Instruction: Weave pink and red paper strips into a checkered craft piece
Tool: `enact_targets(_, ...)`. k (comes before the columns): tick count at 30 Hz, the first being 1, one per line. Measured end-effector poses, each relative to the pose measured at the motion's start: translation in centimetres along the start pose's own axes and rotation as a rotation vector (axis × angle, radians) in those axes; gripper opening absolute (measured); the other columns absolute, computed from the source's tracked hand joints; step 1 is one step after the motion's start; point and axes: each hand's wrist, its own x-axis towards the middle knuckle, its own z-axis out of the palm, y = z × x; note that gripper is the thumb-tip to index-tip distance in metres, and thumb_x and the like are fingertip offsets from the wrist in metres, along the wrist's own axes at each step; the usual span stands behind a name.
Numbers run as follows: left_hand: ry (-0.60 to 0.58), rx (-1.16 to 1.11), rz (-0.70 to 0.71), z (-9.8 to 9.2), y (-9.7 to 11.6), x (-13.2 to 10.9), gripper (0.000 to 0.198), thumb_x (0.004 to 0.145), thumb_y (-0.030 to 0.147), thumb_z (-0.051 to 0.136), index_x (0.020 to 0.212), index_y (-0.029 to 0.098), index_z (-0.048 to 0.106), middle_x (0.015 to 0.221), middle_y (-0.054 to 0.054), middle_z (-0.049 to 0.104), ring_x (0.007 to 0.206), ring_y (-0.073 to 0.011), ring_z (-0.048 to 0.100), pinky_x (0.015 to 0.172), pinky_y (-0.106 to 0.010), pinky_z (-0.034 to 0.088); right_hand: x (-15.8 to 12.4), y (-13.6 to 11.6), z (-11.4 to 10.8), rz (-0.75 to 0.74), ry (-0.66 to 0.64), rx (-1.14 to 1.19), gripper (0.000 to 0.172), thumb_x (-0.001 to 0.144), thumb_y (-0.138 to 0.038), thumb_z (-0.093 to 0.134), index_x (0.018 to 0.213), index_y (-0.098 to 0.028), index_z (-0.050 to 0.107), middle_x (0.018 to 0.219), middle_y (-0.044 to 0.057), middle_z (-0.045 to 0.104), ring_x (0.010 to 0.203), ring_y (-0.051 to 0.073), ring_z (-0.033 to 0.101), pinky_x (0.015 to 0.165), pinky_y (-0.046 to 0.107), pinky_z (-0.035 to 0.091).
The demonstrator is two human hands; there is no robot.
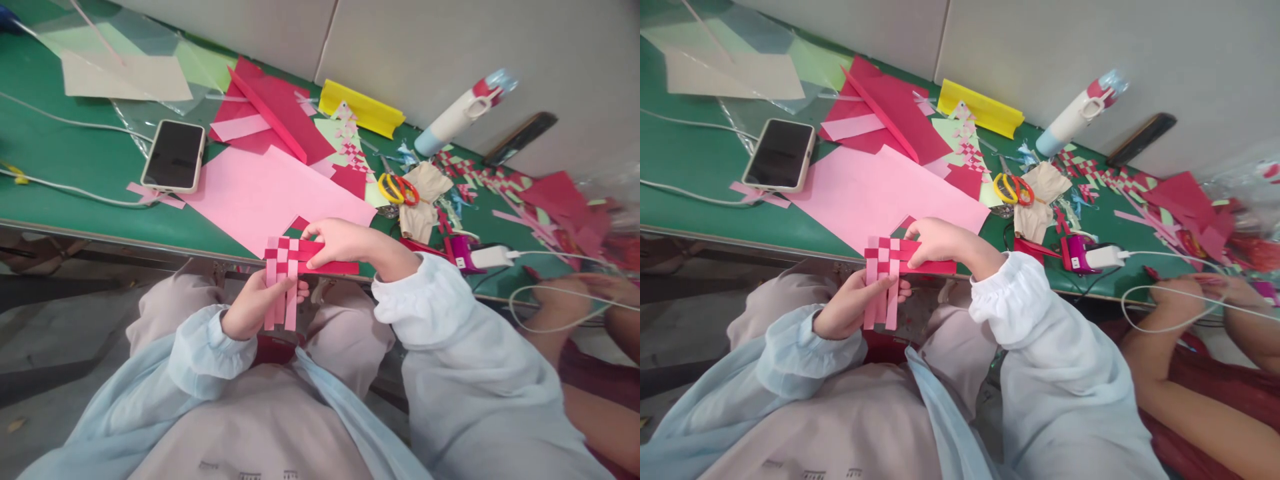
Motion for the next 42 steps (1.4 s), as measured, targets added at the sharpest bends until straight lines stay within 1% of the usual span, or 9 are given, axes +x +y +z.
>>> enact_targets(3, -0.044, -0.003, -0.041, -0.1, 0.0, 0.0, 0.037, 0.076, 0.041, 0.075, 0.095, 0.010, 0.071, 0.085, -0.012, 0.075, 0.079, -0.0203, 0.071, 0.076, -0.032, 0.057, -0.1, 0.0, -0.2, -0.006, 0.004, 0.004, 0.032, 0.062, -0.024, 0.075, 0.092, -0.018, 0.065, 0.082, 0.002, 0.067, 0.072, 0.016, 0.059, 0.060, 0.024, 0.040)
enact_targets(6, -0.094, 0.000, -0.059, -0.3, 0.2, -0.1, 0.036, 0.077, 0.042, 0.073, 0.094, 0.010, 0.072, 0.086, -0.012, 0.075, 0.079, -0.0195, 0.071, 0.076, -0.031, 0.057, -0.1, 0.1, -0.7, -0.063, -0.078, -0.029, 0.022, 0.062, -0.028, 0.073, 0.079, -0.018, 0.063, 0.071, -0.002, 0.061, 0.061, 0.013, 0.052, 0.054, 0.025, 0.035)
enact_targets(9, -0.146, 0.003, -0.072, -0.3, 0.4, -0.2, 0.036, 0.076, 0.041, 0.075, 0.093, 0.010, 0.071, 0.083, -0.012, 0.075, 0.076, -0.0189, 0.071, 0.074, -0.030, 0.058, -0.2, 0.0, -1.1, -0.085, -0.197, -0.059, 0.025, 0.064, -0.037, 0.073, 0.068, -0.018, 0.058, 0.060, -0.004, 0.052, 0.053, 0.010, 0.042, 0.049, 0.025, 0.027)
enact_targets(12, -0.174, 0.005, -0.075, -0.1, 0.6, -0.4, 0.036, 0.075, 0.041, 0.076, 0.092, 0.009, 0.071, 0.079, -0.011, 0.075, 0.070, -0.0178, 0.070, 0.070, -0.029, 0.057, -0.1, -0.4, -1.2, -0.062, -0.255, -0.056, 0.029, 0.064, -0.042, 0.073, 0.065, -0.018, 0.057, 0.058, -0.005, 0.047, 0.052, 0.009, 0.037, 0.048, 0.025, 0.026)
enact_targets(18, -0.198, -0.025, -0.085, -0.1, 0.6, -0.2, 0.032, 0.077, 0.039, 0.074, 0.092, 0.011, 0.072, 0.079, -0.011, 0.075, 0.068, -0.0176, 0.070, 0.067, -0.029, 0.057, 0.3, -0.6, -1.0, -0.007, -0.217, -0.064, 0.035, 0.063, -0.045, 0.074, 0.060, -0.018, 0.053, 0.055, -0.007, 0.038, 0.051, 0.008, 0.030, 0.049, 0.026, 0.024)
enact_targets(26, -0.203, -0.060, -0.118, -0.5, 0.5, -0.2, 0.028, 0.079, 0.036, 0.072, 0.092, 0.012, 0.073, 0.079, -0.010, 0.075, 0.069, -0.0172, 0.070, 0.068, -0.028, 0.057, 0.1, -0.9, -1.1, 0.063, -0.170, -0.027, 0.030, 0.063, -0.038, 0.074, 0.061, -0.018, 0.053, 0.052, -0.007, 0.037, 0.047, 0.007, 0.028, 0.047, 0.026, 0.020)
enact_targets(34, -0.241, -0.019, -0.123, -0.9, 0.7, -0.1, 0.029, 0.081, 0.038, 0.071, 0.094, 0.012, 0.073, 0.087, -0.012, 0.076, 0.079, -0.0203, 0.072, 0.074, -0.031, 0.057, 0.0, -1.1, -1.0, 0.007, -0.184, -0.027, 0.034, 0.064, -0.039, 0.074, 0.057, -0.018, 0.049, 0.050, -0.008, 0.031, 0.047, 0.006, 0.024, 0.047, 0.026, 0.017)
enact_targets(38, -0.234, -0.004, -0.098, -1.2, 0.7, 0.0, 0.025, 0.081, 0.037, 0.070, 0.091, 0.013, 0.073, 0.086, -0.011, 0.076, 0.077, -0.0189, 0.072, 0.071, -0.029, 0.057, 0.0, -1.3, -0.9, -0.002, -0.234, -0.031, 0.037, 0.064, -0.040, 0.073, 0.054, -0.017, 0.046, 0.049, -0.008, 0.032, 0.046, 0.006, 0.026, 0.047, 0.026, 0.019)
enact_targets(42, -0.258, 0.024, -0.117, -1.6, 0.6, 0.1, 0.027, 0.081, 0.037, 0.070, 0.091, 0.012, 0.073, 0.084, -0.011, 0.076, 0.077, -0.0194, 0.072, 0.069, -0.029, 0.058, -0.1, -1.4, -0.9, 0.030, -0.214, -0.039, 0.034, 0.063, -0.043, 0.074, 0.057, -0.017, 0.053, 0.050, -0.008, 0.032, 0.047, 0.007, 0.027, 0.047, 0.026, 0.020)
